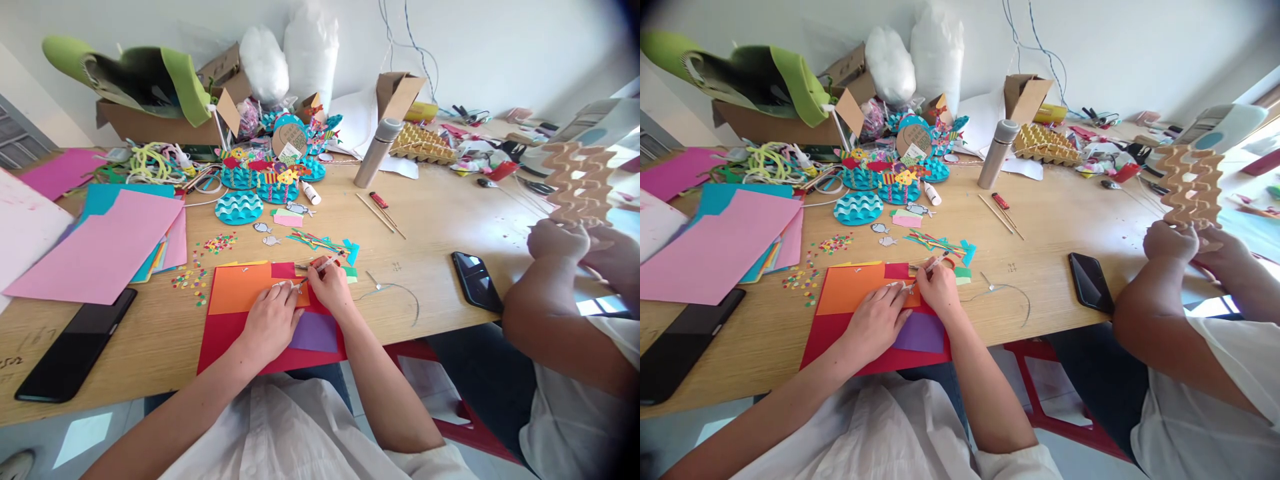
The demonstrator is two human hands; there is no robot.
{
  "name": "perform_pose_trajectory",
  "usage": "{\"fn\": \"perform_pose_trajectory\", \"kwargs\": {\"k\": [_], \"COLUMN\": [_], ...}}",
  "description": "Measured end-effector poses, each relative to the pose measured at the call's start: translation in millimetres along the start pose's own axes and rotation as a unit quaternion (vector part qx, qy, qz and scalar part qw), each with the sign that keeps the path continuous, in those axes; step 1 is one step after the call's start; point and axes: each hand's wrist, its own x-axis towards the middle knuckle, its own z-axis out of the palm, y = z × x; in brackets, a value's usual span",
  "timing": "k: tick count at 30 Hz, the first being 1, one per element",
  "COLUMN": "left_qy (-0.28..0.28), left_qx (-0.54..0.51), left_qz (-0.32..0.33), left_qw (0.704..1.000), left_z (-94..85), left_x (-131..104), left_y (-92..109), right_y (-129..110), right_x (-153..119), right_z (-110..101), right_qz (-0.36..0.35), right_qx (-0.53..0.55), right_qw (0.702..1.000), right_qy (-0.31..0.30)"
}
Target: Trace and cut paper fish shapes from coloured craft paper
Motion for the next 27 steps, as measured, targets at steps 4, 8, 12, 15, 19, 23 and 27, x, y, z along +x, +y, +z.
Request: {"fn": "perform_pose_trajectory", "kwargs": {"k": [4, 8, 12, 15, 19, 23, 27], "left_qy": [0.003, 0.000, -0.004, -0.012, -0.018, -0.019, -0.022], "left_qx": [0.000, 0.003, 0.004, 0.000, -0.004, -0.007, -0.010], "left_qz": [0.001, 0.001, 0.003, 0.001, -0.004, -0.007, -0.007], "left_qw": [1.000, 1.000, 1.000, 1.000, 1.000, 1.000, 1.000], "left_z": [0.0, 0.0, -1.5, -3.1, -3.4, -2.6, -2.9], "left_x": [0.1, 0.4, 0.2, -0.1, -0.1, 0.3, 0.2], "left_y": [0.1, 0.2, 0.5, 0.9, 1.5, 1.8, 1.2], "right_y": [0.9, 1.0, 0.6, 0.9, 1.9, 1.9, 0.8], "right_x": [-1.4, -2.8, -3.8, -4.4, -5.2, -6.1, -6.8], "right_z": [0.1, -0.4, -0.7, -0.5, -0.4, -0.7, -1.1], "right_qz": [0.000, -0.003, -0.006, -0.007, -0.011, -0.016, -0.020], "right_qx": [0.002, 0.010, 0.010, 0.005, 0.001, -0.001, 0.005], "right_qw": [1.000, 1.000, 1.000, 1.000, 1.000, 1.000, 1.000], "right_qy": [0.007, 0.008, 0.009, 0.012, 0.015, 0.012, 0.011]}}
